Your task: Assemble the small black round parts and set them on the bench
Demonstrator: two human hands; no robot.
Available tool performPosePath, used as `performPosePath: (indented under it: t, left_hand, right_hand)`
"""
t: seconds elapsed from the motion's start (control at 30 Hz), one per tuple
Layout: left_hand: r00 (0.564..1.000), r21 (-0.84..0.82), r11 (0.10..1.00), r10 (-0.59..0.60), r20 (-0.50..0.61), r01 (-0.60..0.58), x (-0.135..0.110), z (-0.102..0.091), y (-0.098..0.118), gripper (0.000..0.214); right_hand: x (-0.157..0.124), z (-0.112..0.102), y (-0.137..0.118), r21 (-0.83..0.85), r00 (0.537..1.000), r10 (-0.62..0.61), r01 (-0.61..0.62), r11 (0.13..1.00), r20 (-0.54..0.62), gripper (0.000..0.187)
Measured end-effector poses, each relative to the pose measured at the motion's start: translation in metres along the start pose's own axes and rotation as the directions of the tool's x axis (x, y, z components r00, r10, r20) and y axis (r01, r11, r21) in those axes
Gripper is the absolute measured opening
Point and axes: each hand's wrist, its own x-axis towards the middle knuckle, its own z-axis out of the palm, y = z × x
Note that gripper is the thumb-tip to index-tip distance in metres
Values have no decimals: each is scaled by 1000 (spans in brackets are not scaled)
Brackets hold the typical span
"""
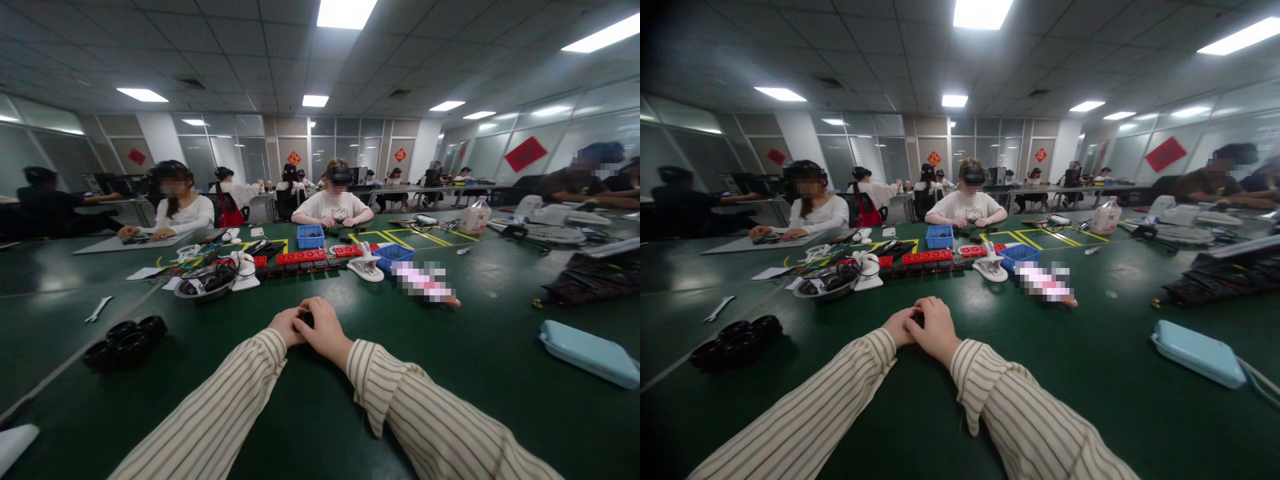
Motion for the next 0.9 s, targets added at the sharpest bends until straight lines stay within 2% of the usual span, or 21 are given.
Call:
performPosePath:
  t: [0.17, 0.37, 0.57, 0.9]
  left_hand:
    - [999, 25, 1000, 2, -34, -1, -1, 0, 5, 38]
    - [999, 21, 1000, 15, -51, -14, 0, 1, 2, 40]
    - [998, -9, 999, 42, -45, -43, 2, 4, -8, 35]
    - [995, 8, 998, 69, -71, -68, 0, 3, -7, 50]
  right_hand:
    - [2, 1, 2, -53, 998, 55, -54, 997, 16, 18]
    - [2, -2, 1, 62, 997, -50, 46, 997, 56, 6]
    - [0, -3, -1, 101, 991, -103, 95, 990, 85, 17]
    - [2, -6, 3, 54, 999, -52, 52, 997, 13, 13]
